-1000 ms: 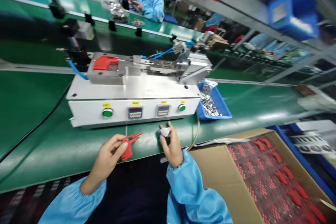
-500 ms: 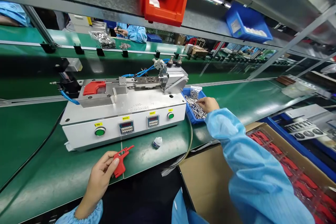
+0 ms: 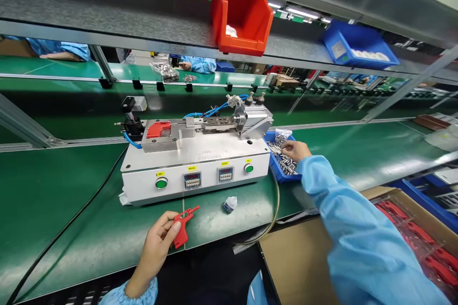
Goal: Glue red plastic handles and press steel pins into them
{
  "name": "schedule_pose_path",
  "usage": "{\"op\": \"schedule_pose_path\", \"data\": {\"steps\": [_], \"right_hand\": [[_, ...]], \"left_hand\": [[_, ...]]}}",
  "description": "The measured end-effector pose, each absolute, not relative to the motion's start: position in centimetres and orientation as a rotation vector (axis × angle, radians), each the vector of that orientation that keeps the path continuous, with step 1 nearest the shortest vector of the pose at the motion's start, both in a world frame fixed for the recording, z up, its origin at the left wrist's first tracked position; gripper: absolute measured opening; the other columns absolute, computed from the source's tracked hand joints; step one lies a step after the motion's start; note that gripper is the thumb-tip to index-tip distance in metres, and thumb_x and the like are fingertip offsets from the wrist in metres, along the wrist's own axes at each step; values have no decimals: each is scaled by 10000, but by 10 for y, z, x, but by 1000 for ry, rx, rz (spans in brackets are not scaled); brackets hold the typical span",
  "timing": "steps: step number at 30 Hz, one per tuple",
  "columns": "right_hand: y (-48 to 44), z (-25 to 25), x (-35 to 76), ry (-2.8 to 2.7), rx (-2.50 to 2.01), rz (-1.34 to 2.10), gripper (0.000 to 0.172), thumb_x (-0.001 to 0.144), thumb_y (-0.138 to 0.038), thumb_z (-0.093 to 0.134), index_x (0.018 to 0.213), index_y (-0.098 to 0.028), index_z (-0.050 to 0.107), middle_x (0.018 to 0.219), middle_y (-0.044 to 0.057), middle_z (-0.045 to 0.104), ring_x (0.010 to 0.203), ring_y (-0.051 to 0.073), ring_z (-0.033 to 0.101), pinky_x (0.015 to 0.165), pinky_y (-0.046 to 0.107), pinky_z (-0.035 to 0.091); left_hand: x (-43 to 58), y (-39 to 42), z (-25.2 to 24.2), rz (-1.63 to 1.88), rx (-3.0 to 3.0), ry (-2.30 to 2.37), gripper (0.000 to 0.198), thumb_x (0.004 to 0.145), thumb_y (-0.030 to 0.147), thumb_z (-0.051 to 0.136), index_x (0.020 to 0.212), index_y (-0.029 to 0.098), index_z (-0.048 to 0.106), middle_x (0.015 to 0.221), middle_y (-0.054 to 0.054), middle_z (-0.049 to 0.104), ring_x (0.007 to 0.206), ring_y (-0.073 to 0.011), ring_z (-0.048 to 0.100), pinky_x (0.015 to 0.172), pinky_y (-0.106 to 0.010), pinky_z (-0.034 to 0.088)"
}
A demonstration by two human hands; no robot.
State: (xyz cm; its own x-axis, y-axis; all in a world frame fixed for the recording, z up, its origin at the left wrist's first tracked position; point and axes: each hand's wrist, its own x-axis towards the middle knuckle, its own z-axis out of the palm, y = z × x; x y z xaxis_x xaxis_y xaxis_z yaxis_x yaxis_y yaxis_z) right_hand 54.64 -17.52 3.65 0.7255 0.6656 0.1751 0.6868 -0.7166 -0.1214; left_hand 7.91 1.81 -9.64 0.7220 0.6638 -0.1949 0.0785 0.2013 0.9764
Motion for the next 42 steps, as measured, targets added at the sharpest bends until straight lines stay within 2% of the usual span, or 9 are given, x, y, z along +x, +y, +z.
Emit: {"op": "schedule_pose_path", "data": {"steps": [4,9,12,14,19,23,28,34,42], "right_hand": [[-183,70,517,-1063,-2462,-69,324,881,-495,766,875,-171,749,720,41,738,684,209,724,637,317,598],[-163,106,460,-1024,-1962,124,528,616,-648,942,798,-192,748,695,31,712,606,160,629,582,306,560],[-135,117,435,-1130,-1901,73,517,690,-620,915,975,-203,803,767,33,739,624,158,629,612,317,563],[-107,117,424,-1278,-1859,31,431,790,-565,854,1048,-222,820,841,46,769,677,181,665,646,332,575],[3,109,403,-1671,-1720,-82,174,913,-330,698,974,-242,836,965,51,807,803,211,727,737,335,598],[87,110,387,-1761,-1853,-221,149,928,-232,678,966,-234,822,927,44,810,834,218,746,829,337,588],[124,104,380,-1868,-1945,-279,135,903,-193,696,919,-261,810,893,24,810,863,241,755,817,345,591],[101,90,389,-2008,-1872,-257,267,978,-247,571,1048,-238,828,1145,88,797,1145,286,720,1025,445,590],[123,107,373,-2195,-1884,-319,253,967,-213,596,1089,-243,815,1245,93,737,1125,273,683,991,444,589]], "left_hand": [[80,23,-105,438,1295,679,552,850,737,721,931,193,673,630,24,578,575,-155,498,573,-258,434],[81,29,-109,378,1252,619,531,854,701,751,950,183,683,642,20,589,586,-144,503,578,-248,437],[85,25,-106,459,1229,606,518,875,692,740,932,182,672,642,23,583,589,-137,501,585,-243,425],[89,23,-103,482,1211,572,540,862,711,743,911,180,662,629,24,576,576,-133,498,574,-240,413],[101,26,-101,506,1165,493,577,829,737,761,883,176,637,615,38,556,535,-108,467,545,-223,382],[103,28,-105,535,1190,480,566,850,723,753,873,176,611,618,40,557,549,-107,475,556,-222,400],[104,30,-107,552,1213,459,566,876,725,725,873,173,599,618,39,556,558,-106,468,564,-225,379],[102,34,-107,532,1210,437,558,881,703,732,918,157,622,645,46,533,587,-100,433,585,-230,339],[106,37,-106,553,1186,431,556,874,702,736,899,158,623,686,31,547,620,-107,438,599,-238,333]]}}
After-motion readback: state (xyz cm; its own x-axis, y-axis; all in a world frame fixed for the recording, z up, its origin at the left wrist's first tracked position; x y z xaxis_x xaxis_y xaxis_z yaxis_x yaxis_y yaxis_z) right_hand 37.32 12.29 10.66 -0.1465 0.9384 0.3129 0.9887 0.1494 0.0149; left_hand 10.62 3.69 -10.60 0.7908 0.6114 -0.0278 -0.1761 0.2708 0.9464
